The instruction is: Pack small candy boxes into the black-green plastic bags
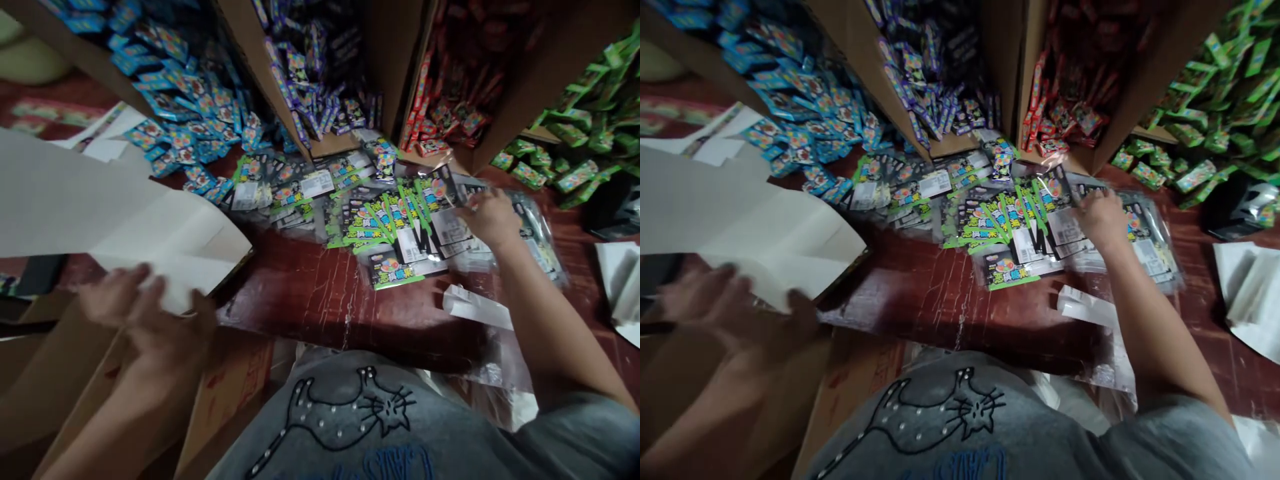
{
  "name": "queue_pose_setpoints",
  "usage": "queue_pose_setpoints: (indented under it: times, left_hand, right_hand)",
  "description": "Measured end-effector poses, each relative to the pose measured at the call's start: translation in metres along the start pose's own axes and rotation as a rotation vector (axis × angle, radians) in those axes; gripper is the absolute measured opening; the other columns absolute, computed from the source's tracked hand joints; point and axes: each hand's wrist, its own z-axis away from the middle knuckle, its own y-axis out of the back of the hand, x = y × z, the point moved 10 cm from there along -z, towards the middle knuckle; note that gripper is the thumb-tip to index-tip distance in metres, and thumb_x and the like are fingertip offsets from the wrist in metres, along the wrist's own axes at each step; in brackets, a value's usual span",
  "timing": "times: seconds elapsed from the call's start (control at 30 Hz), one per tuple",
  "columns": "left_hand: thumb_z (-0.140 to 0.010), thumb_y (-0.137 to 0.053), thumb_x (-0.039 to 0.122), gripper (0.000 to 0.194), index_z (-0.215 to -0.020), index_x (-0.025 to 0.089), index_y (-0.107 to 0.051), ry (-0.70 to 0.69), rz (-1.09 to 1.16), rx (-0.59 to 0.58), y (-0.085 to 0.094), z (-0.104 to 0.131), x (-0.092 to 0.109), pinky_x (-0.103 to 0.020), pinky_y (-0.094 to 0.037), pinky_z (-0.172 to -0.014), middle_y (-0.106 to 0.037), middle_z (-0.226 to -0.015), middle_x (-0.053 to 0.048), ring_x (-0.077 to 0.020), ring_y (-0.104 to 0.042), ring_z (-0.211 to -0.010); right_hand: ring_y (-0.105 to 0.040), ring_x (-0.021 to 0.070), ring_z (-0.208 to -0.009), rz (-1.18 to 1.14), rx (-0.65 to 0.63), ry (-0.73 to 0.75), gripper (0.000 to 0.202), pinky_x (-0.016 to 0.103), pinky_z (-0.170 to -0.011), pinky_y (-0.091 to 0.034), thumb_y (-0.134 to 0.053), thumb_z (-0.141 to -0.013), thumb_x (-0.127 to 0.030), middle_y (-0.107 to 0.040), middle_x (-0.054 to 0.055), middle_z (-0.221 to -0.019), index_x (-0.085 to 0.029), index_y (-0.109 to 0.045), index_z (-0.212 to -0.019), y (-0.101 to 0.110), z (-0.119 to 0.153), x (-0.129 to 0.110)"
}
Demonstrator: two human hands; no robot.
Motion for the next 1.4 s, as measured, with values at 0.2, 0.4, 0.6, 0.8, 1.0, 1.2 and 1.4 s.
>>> queue_pose_setpoints:
  times: [0.2,0.4,0.6,0.8,1.0,1.2,1.4]
  left_hand:
    - [-0.091,-0.074,0.060,0.076,-0.155,0.032,-0.043,0.163,0.844,-0.513,-0.176,0.036,0.194,-0.053,-0.058,-0.111,-0.062,-0.154,-0.012,-0.0308,-0.065,-0.139]
    - [-0.099,-0.064,0.043,0.027,-0.104,0.017,-0.069,0.397,0.859,-0.851,-0.214,0.060,0.215,-0.039,-0.059,-0.091,-0.077,-0.100,-0.008,-0.0244,-0.074,-0.097]
    - [-0.101,-0.055,0.033,0.023,-0.091,0.017,-0.068,0.222,0.563,-1.073,-0.185,0.079,0.188,-0.030,-0.049,-0.071,-0.068,-0.080,-0.002,-0.0181,-0.063,-0.075]
    - [-0.101,-0.057,0.040,0.028,-0.084,0.019,-0.064,0.309,0.592,-1.107,-0.182,0.089,0.166,-0.026,-0.039,-0.065,-0.059,-0.073,0.001,-0.0141,-0.051,-0.069]
    - [-0.070,-0.093,0.057,0.051,-0.096,0.018,-0.071,0.431,0.828,-1.380,-0.184,0.118,0.157,-0.024,-0.045,-0.063,-0.070,-0.085,0.000,-0.0161,-0.061,-0.075]
    - [-0.087,-0.080,0.061,0.043,-0.091,0.019,-0.074,0.666,0.765,-0.888,-0.184,0.091,0.118,-0.028,-0.054,-0.068,-0.075,-0.085,-0.003,-0.0219,-0.069,-0.083]
    - [-0.098,-0.069,0.057,0.038,-0.098,0.020,-0.073,0.597,0.620,-0.797,-0.191,0.090,0.126,-0.038,-0.061,-0.084,-0.080,-0.099,-0.008,-0.0273,-0.076,-0.093]
  right_hand:
    - [-0.060,0.0183,-0.066,-0.490,-0.188,0.174,0.037,0.034,-0.060,-0.052,-0.054,-0.103,-0.064,-0.065,0.002,-0.082,-0.027,-0.056,-0.100,-0.019,0.114,-0.099]
    - [-0.064,0.0354,-0.126,-0.290,0.096,0.660,0.066,0.058,-0.104,-0.058,-0.074,-0.098,-0.046,-0.061,0.020,-0.140,-0.021,-0.048,-0.154,-0.015,0.179,-0.182]
    - [-0.069,0.0331,-0.122,-0.155,-0.114,1.009,0.042,0.053,-0.104,-0.061,-0.064,-0.105,-0.034,-0.071,0.016,-0.126,-0.019,-0.060,-0.145,-0.044,0.190,-0.233]
    - [-0.074,0.0274,-0.089,-0.183,-0.365,0.936,0.027,0.043,-0.081,-0.062,-0.061,-0.106,-0.046,-0.075,0.009,-0.093,-0.024,-0.073,-0.097,-0.064,0.186,-0.251]
    - [-0.076,0.0242,-0.118,-0.236,-0.939,1.089,0.023,0.043,-0.107,-0.060,-0.060,-0.108,-0.043,-0.080,0.004,-0.124,-0.033,-0.079,-0.114,-0.064,0.204,-0.253]
    - [-0.080,0.0299,-0.109,-0.553,-0.416,0.535,0.036,0.048,-0.092,-0.066,-0.064,-0.101,-0.059,-0.080,0.013,-0.122,-0.029,-0.064,-0.121,-0.080,0.165,-0.217]
    - [-0.072,0.0340,-0.057,-0.245,-0.148,0.321,0.049,0.038,-0.048,-0.041,-0.033,-0.106,-0.070,-0.075,0.013,-0.070,-0.027,-0.057,-0.100,-0.133,0.189,-0.200]
